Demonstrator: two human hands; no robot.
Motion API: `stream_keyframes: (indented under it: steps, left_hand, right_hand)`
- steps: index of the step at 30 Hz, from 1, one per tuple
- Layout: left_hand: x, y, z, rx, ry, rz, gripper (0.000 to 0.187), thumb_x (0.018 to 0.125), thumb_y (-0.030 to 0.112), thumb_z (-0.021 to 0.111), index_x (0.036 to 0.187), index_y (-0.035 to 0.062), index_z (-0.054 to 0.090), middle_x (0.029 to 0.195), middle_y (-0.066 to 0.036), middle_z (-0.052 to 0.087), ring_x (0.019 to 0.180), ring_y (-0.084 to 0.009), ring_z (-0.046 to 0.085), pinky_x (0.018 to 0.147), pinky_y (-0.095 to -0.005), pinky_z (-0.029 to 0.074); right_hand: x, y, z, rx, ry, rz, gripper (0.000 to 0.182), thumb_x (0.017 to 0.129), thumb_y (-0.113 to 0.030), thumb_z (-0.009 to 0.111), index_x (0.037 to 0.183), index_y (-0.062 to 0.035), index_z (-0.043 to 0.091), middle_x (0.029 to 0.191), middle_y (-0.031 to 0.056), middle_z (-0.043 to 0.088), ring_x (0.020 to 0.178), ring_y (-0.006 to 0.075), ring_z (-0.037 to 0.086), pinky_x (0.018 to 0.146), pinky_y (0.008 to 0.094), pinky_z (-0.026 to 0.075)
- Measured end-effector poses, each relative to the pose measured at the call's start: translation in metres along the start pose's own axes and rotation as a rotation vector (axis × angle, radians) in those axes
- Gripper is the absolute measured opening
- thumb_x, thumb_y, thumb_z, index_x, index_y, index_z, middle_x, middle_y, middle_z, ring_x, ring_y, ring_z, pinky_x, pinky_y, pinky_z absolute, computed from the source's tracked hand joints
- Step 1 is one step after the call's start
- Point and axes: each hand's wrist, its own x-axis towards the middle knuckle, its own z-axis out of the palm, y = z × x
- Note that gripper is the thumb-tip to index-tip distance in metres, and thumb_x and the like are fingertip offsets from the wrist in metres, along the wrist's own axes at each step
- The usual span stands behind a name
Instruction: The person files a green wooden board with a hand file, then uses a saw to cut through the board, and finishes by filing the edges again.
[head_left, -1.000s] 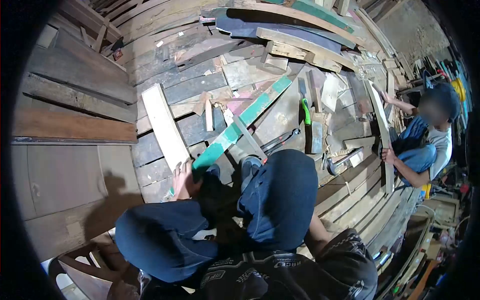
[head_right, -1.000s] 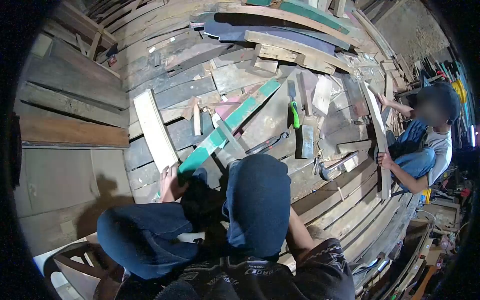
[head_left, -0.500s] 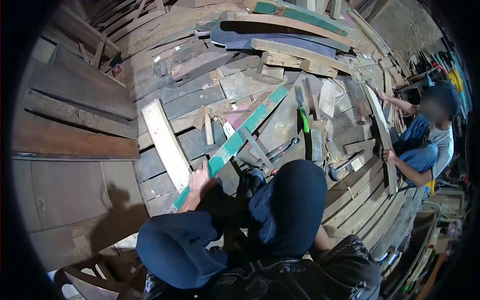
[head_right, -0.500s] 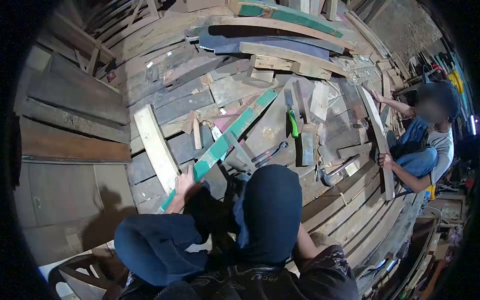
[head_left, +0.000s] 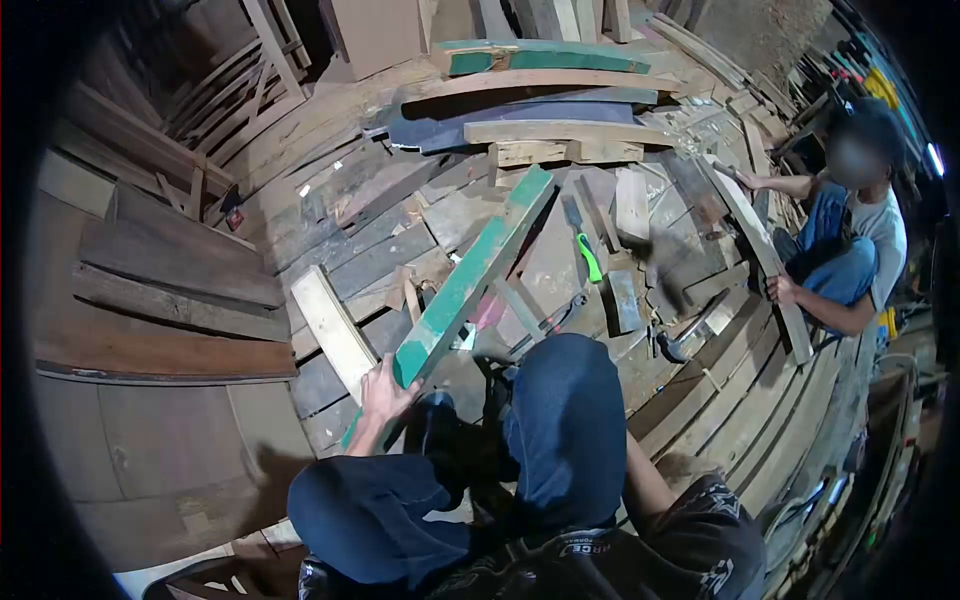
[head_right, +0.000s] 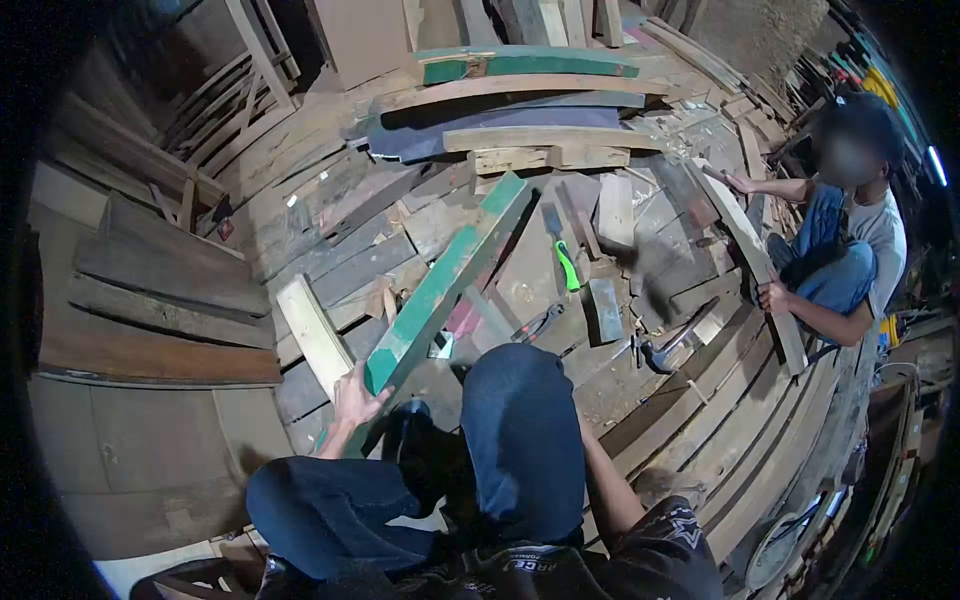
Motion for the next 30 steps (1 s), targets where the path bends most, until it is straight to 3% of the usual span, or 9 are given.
stream_keyframes:
  steps: [6,11,15,16,20,22,28,30]
  left_hand:
    - [0.023,0.014,-0.002,0.11,0.049,0.109,0.073,0.076,0.039,0.084,0.129,0.0013,0.052,0.089,-0.029,0.072,0.083,-0.0497,0.07,0.081,-0.0588,0.056]
    - [0.062,0.016,-0.014,0.116,-0.166,0.1,0.087,0.077,0.045,0.083,0.145,0.0019,0.049,0.113,-0.032,0.07,0.106,-0.0487,0.068,0.098,-0.0566,0.051]
    - [0.078,0.006,-0.011,0.09,-0.089,0.203,0.083,0.075,0.044,0.084,0.143,0.0066,0.053,0.106,-0.029,0.073,0.1,-0.0492,0.069,0.096,-0.0561,0.052]
    - [0.081,0.007,-0.013,0.059,-0.171,0.152,0.084,0.074,0.044,0.084,0.142,0.0059,0.053,0.109,-0.029,0.072,0.101,-0.0497,0.069,0.096,-0.057,0.052]
    - [0.078,-0.016,0.026,0.075,0.008,0.266,0.085,0.073,0.039,0.084,0.145,0.0111,0.049,0.108,-0.026,0.072,0.1,-0.0499,0.069,0.091,-0.058,0.054]
    - [0.074,-0.014,0.033,0.075,-0.066,0.163,0.079,0.075,0.035,0.082,0.144,0.0162,0.049,0.111,-0.023,0.072,0.102,-0.0479,0.069,0.091,-0.057,0.055]
    - [0.072,-0.003,0.03,0.041,0.018,0.128,0.078,0.071,0.046,0.082,0.135,0.0105,0.055,0.115,-0.025,0.072,0.102,-0.0458,0.071,0.089,-0.0563,0.056]
    - [0.073,-0.002,0.033,0.088,-0.019,0.082,0.084,0.072,0.045,0.082,0.142,0.01,0.051,0.115,-0.024,0.072,0.106,-0.043,0.071,0.093,-0.0545,0.055]
  right_hand:
    - [-0.012,-0.007,-0.038,0.118,0.073,-0.017,0.042,0.084,-0.018,0.073,0.119,0.0037,0.066,0.099,0.0266,0.074,0.094,0.0361,0.075,0.081,0.0437,0.056]
    - [-0.024,-0.008,-0.071,0.185,0.126,-0.017,0.043,0.083,-0.018,0.073,0.12,0.0037,0.066,0.099,0.0265,0.074,0.095,0.0356,0.075,0.082,0.0434,0.056]
    - [-0.027,-0.003,-0.079,0.178,0.132,-0.016,0.044,0.083,-0.018,0.074,0.12,0.0037,0.066,0.1,0.0265,0.074,0.095,0.0352,0.075,0.082,0.0432,0.056]
    - [-0.025,-0.003,-0.078,0.172,0.125,-0.003,0.043,0.084,-0.018,0.073,0.12,0.0036,0.066,0.099,0.0265,0.074,0.094,0.0358,0.075,0.081,0.0435,0.056]
    - [-0.009,0.003,-0.05,0.079,0.056,0.015,0.039,0.088,-0.018,0.071,0.12,0.003,0.065,0.096,0.0264,0.073,0.09,0.0379,0.074,0.077,0.0446,0.055]
    - [-0.005,0.007,-0.028,0.023,0.016,0.011,0.038,0.089,-0.018,0.07,0.12,0.0027,0.064,0.095,0.0264,0.073,0.088,0.039,0.073,0.075,0.0452,0.055]
    - [-0.011,0.022,0.032,-0.141,-0.031,-0.016,0.033,0.095,-0.019,0.067,0.12,0.0019,0.062,0.091,0.0262,0.072,0.082,0.0422,0.071,0.069,0.0469,0.055]
    - [-0.009,0.026,0.04,-0.193,-0.022,-0.028,0.031,0.097,-0.019,0.066,0.12,0.0016,0.062,0.089,0.0262,0.071,0.079,0.0432,0.071,0.067,0.0474,0.055]
